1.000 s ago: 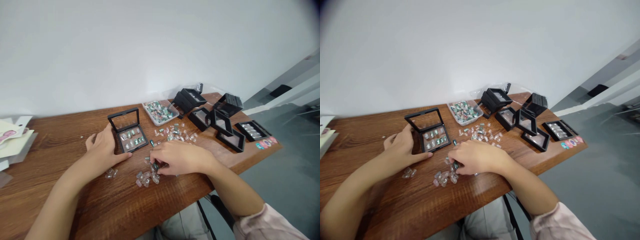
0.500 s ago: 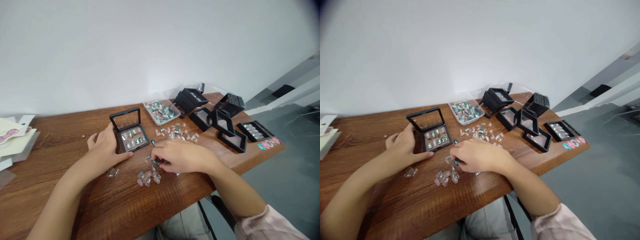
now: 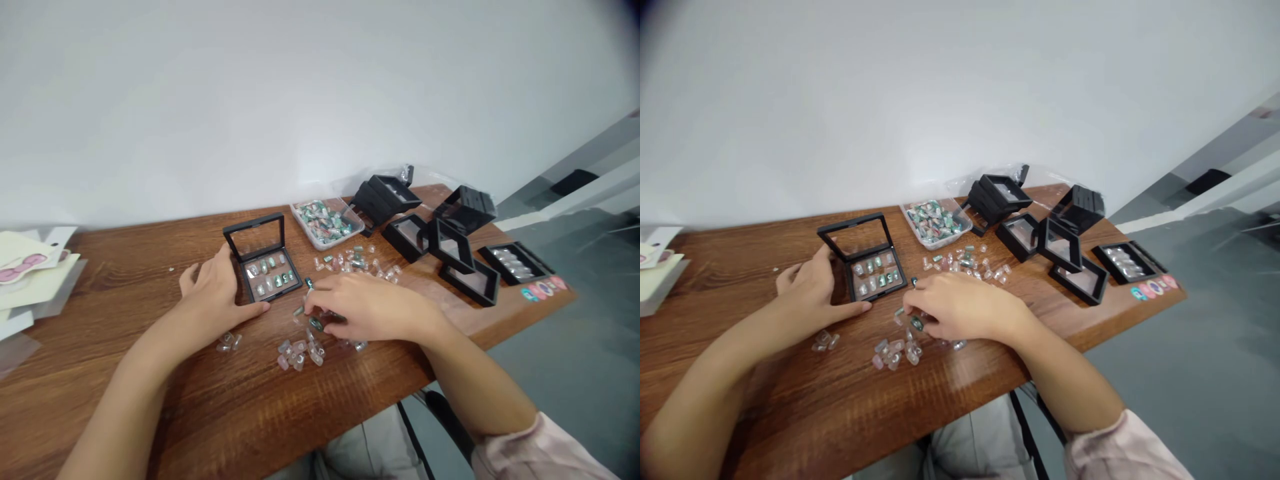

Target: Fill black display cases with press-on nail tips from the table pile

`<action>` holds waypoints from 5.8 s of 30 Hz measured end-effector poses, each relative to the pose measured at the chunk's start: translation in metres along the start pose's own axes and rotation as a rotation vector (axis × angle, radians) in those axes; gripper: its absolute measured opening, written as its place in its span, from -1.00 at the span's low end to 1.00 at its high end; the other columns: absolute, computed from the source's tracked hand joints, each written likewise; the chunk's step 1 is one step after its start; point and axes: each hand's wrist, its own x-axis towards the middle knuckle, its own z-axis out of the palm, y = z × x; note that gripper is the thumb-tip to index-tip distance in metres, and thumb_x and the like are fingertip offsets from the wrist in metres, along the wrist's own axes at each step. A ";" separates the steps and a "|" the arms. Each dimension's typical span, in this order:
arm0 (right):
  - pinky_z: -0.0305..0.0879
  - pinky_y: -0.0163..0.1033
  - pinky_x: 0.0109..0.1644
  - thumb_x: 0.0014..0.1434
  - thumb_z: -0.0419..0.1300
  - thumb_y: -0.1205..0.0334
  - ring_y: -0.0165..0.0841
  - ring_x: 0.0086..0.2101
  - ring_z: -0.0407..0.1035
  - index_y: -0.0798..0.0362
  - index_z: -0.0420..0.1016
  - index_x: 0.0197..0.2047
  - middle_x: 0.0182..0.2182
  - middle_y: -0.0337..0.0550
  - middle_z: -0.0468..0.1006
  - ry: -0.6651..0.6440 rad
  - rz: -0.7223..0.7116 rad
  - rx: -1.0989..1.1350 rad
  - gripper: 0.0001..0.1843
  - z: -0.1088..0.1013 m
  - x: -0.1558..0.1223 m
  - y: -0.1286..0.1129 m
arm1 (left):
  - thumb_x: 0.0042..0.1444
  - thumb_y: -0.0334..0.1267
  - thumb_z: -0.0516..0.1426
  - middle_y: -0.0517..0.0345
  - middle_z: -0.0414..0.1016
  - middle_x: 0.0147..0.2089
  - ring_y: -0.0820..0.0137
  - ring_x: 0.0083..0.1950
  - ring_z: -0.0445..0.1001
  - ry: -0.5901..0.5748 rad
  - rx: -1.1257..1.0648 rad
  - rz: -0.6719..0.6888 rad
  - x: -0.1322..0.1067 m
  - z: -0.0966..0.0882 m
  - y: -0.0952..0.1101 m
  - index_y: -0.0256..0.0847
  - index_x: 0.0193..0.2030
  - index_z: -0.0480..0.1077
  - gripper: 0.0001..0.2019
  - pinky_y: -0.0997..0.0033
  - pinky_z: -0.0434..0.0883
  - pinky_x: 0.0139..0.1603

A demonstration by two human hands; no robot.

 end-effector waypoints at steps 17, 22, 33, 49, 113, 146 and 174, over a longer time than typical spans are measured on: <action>0.24 -0.23 -0.13 0.23 0.27 0.26 -0.30 -0.22 0.42 0.05 0.49 -0.12 -0.23 -0.16 0.56 0.167 0.021 0.023 -0.85 -0.003 0.009 0.002 | -0.04 0.14 0.26 -0.15 0.28 0.23 -0.14 0.27 0.24 -0.046 -0.023 0.057 -0.005 -0.003 0.003 -0.11 0.40 -0.18 -0.01 -0.23 0.00 0.27; 0.20 -0.27 -0.20 0.20 0.30 0.27 -0.34 -0.28 0.41 0.07 0.48 -0.10 -0.26 -0.19 0.56 0.263 0.122 0.054 -0.80 0.001 0.016 0.008 | -0.04 0.16 0.26 -0.19 0.24 0.29 -0.11 0.35 0.14 -0.075 -0.040 0.080 -0.009 -0.003 0.005 -0.16 0.42 -0.24 0.04 -0.21 -0.10 0.33; 0.17 -0.31 -0.25 0.14 0.35 0.23 -0.38 -0.34 0.39 0.04 0.50 -0.18 -0.38 -0.28 0.51 0.024 0.016 0.111 -0.82 -0.001 0.015 0.004 | -0.04 0.16 0.26 -0.24 0.22 0.30 -0.12 0.36 0.14 -0.070 -0.035 0.072 -0.008 -0.002 0.005 -0.17 0.43 -0.27 0.07 -0.23 -0.09 0.33; 0.14 -0.30 -0.28 0.26 0.21 0.29 -0.41 -0.38 0.37 0.05 0.51 -0.20 -0.35 -0.24 0.55 0.171 0.128 0.066 -0.94 -0.009 0.005 0.016 | 0.01 0.15 0.24 -0.16 0.22 0.27 -0.13 0.28 0.21 -0.062 -0.017 0.035 -0.005 -0.005 0.004 -0.08 0.41 -0.22 -0.02 -0.27 0.00 0.26; 0.22 -0.29 -0.21 0.23 0.25 0.26 -0.38 -0.31 0.38 0.06 0.57 -0.19 -0.34 -0.21 0.51 0.217 -0.010 0.061 -0.90 0.009 0.024 0.002 | -0.04 0.12 0.27 -0.14 0.31 0.17 -0.12 0.25 0.23 -0.057 -0.064 0.059 -0.008 -0.006 0.006 -0.14 0.38 -0.13 -0.04 -0.22 -0.02 0.27; 0.17 -0.30 -0.28 0.25 0.25 0.21 -0.38 -0.32 0.40 0.06 0.57 -0.14 -0.31 -0.20 0.54 0.436 0.219 -0.062 -0.85 0.028 0.037 0.017 | -0.02 0.18 0.26 -0.16 0.18 0.31 -0.08 0.37 0.09 -0.108 -0.087 0.178 -0.012 0.001 0.012 -0.10 0.47 -0.46 0.17 -0.19 -0.09 0.35; 0.25 -0.26 -0.27 0.26 0.20 0.19 -0.31 -0.28 0.47 0.05 0.59 -0.12 -0.28 -0.17 0.58 0.384 0.236 -0.147 -0.81 0.016 0.031 0.013 | -0.03 0.19 0.25 -0.18 0.12 0.37 -0.07 0.41 0.04 -0.131 -0.091 0.161 -0.012 0.000 0.012 -0.10 0.47 -0.44 0.16 -0.21 -0.15 0.38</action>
